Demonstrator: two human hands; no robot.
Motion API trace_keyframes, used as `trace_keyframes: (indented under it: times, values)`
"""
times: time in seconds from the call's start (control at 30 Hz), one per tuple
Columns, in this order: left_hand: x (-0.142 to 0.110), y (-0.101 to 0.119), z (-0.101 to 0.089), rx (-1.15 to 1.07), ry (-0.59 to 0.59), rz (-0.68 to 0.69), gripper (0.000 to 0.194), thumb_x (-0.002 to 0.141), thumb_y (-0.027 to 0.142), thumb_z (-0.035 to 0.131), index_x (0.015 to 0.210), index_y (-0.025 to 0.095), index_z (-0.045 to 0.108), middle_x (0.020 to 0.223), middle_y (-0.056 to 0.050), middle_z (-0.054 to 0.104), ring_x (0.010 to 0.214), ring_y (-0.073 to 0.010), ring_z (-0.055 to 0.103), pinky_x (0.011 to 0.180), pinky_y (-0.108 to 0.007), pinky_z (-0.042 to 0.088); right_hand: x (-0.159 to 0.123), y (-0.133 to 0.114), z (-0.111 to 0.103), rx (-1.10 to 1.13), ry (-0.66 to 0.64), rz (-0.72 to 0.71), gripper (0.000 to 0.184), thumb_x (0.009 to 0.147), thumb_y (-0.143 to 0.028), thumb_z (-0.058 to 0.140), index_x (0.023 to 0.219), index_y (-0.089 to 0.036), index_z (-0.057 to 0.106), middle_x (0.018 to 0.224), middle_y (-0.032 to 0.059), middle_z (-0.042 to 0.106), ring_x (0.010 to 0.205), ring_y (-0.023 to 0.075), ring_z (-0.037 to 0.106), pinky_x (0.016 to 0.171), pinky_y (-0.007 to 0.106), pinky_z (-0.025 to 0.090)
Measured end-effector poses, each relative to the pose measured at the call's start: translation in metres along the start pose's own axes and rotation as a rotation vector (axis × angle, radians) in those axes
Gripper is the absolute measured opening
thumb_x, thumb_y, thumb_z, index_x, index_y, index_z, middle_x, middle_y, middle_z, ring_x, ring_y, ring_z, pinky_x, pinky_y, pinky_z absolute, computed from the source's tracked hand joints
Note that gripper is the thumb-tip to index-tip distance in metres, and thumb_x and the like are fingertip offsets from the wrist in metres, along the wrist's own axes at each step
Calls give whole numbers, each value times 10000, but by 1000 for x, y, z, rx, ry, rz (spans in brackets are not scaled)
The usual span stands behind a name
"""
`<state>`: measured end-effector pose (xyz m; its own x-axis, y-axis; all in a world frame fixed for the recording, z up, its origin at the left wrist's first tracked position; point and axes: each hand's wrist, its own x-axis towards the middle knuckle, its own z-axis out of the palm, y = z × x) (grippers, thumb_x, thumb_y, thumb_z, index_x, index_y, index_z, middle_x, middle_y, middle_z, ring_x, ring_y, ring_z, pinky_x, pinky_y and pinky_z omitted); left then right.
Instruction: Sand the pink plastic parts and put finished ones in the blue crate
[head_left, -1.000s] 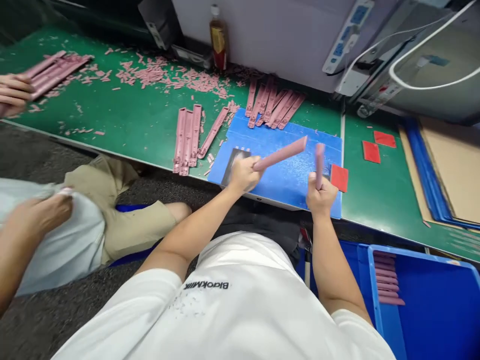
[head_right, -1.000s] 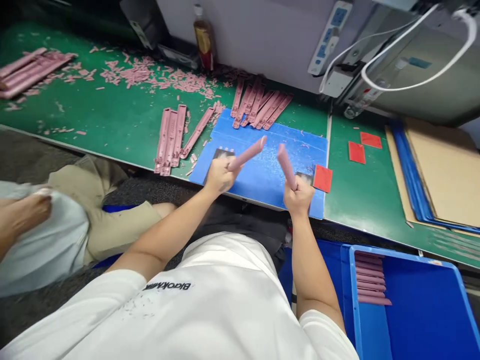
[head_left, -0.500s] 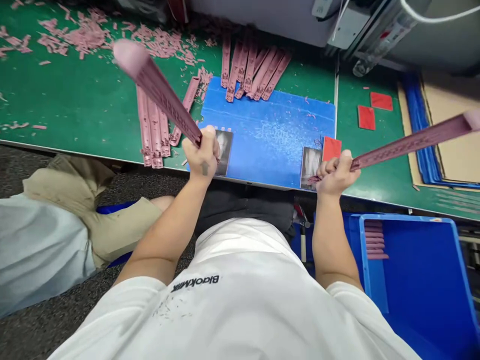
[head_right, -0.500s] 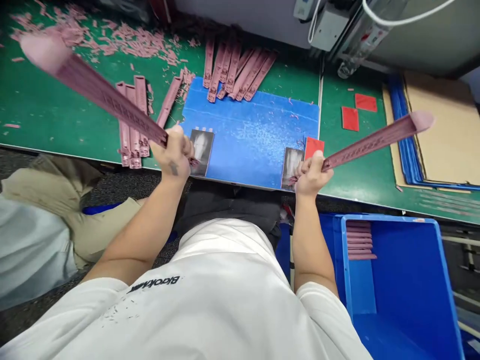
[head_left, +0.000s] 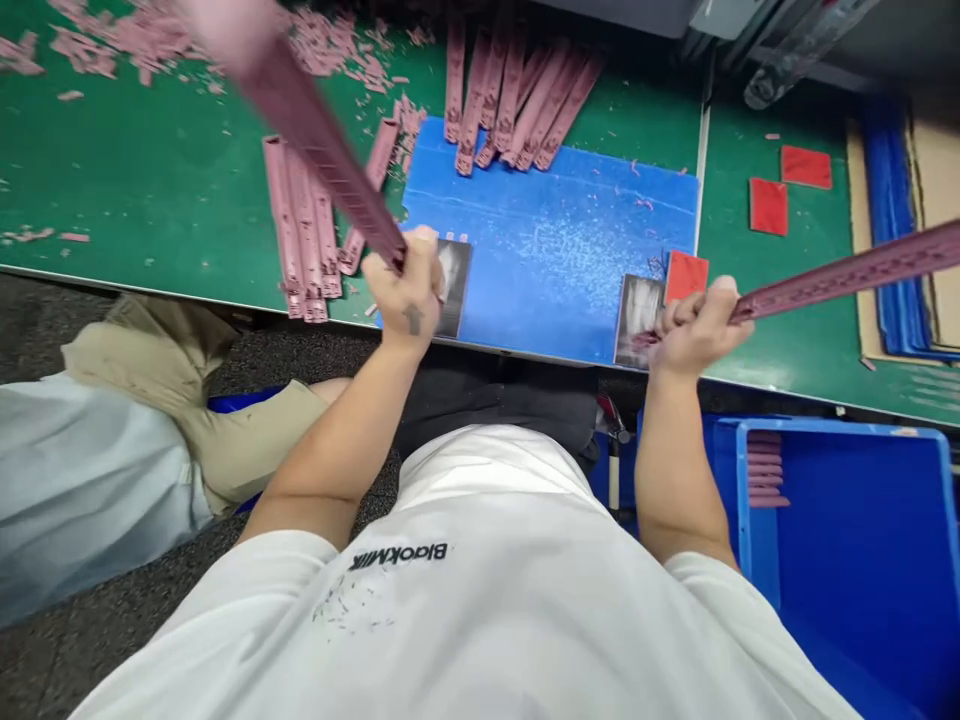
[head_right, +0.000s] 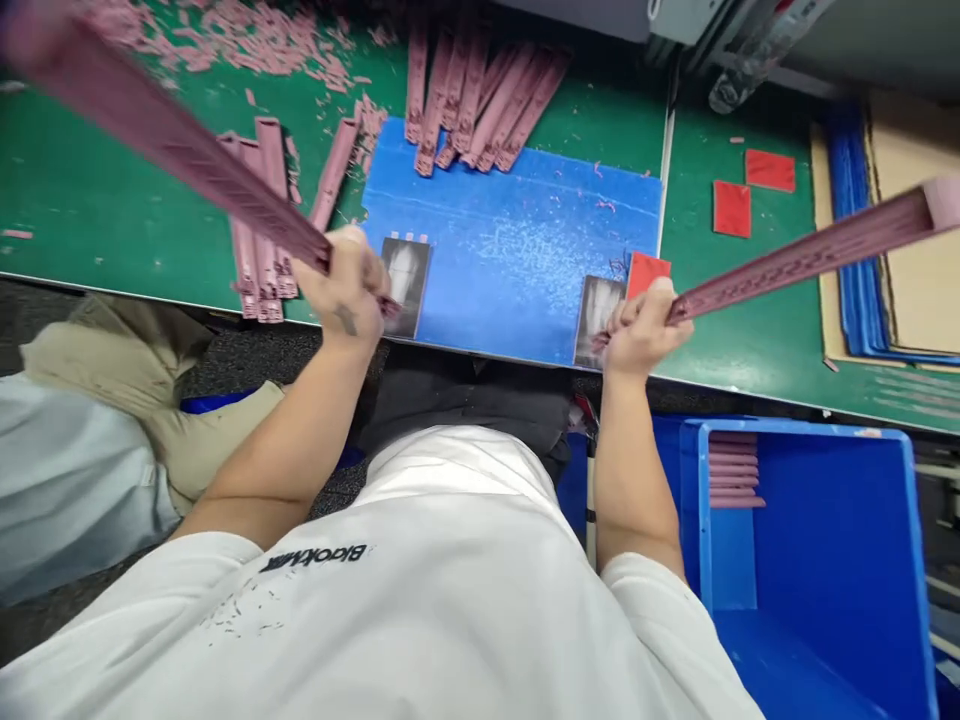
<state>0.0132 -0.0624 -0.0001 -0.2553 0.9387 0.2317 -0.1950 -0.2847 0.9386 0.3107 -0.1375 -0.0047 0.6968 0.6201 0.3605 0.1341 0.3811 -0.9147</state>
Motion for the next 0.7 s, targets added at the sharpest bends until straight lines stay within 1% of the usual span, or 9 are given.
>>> trace_keyframes:
  times: [0.07,0.13,0.2,0.27,0.33,0.47,0.57,0.67,0.7]
  values:
    - [-3,1,0,-24,-46,40,812,956,644,840,613,262,211,546,71,150,428,-95,192,403,-310,168,-1,0,-2,13,-43,8,723,970,-666,767,642,-298,239,513,-129,166,377,58,145,367,250,161]
    - [-5,1,0,-16,-86,79,810,978,570,832,593,252,195,536,68,140,414,-88,174,408,-318,130,-2,1,-4,-27,-71,8,721,996,-669,749,643,-294,246,524,-125,168,387,55,156,373,244,182]
    - [-5,-1,0,-11,-73,137,800,987,552,818,582,247,199,521,65,150,413,-80,171,416,-315,120,-1,2,-7,-61,-18,-23,714,1044,-699,672,665,-295,222,544,-120,156,398,55,157,376,236,190]
    - [-4,-2,0,-32,-76,145,796,997,569,804,597,251,194,519,66,157,423,-72,160,419,-308,115,-1,3,-8,-55,-16,-16,707,1061,-682,662,691,-295,200,558,-120,150,405,53,151,379,236,192]
    - [-3,-3,-1,-52,-109,89,822,981,602,832,615,257,181,532,69,152,435,-68,155,417,-303,124,0,4,-8,-42,-65,17,712,1047,-642,714,691,-293,206,554,-121,159,409,48,153,385,241,192]
    - [-2,-2,-1,-77,-56,116,862,946,726,847,612,251,210,545,73,146,427,-71,159,400,-297,153,0,2,-4,-11,-24,-22,710,1041,-642,719,662,-296,228,541,-117,165,405,40,160,399,248,178]
    - [-3,1,-3,-40,-135,70,874,950,723,851,592,236,219,537,61,164,421,-78,217,410,-291,176,0,0,-2,-8,-68,6,724,1014,-614,774,637,-292,246,533,-113,179,405,40,155,400,252,173]
    - [-3,4,-4,-28,-114,94,883,932,745,855,579,236,226,527,56,184,423,-85,245,416,-297,200,0,-1,0,16,-15,-20,739,996,-627,783,633,-288,236,523,-114,171,395,46,146,382,248,158]
    - [-3,4,-3,-28,-113,80,882,922,754,856,578,240,228,522,58,185,423,-86,244,415,-298,202,1,-1,1,17,-22,-9,740,993,-620,786,634,-288,231,520,-115,168,392,47,145,378,246,160]
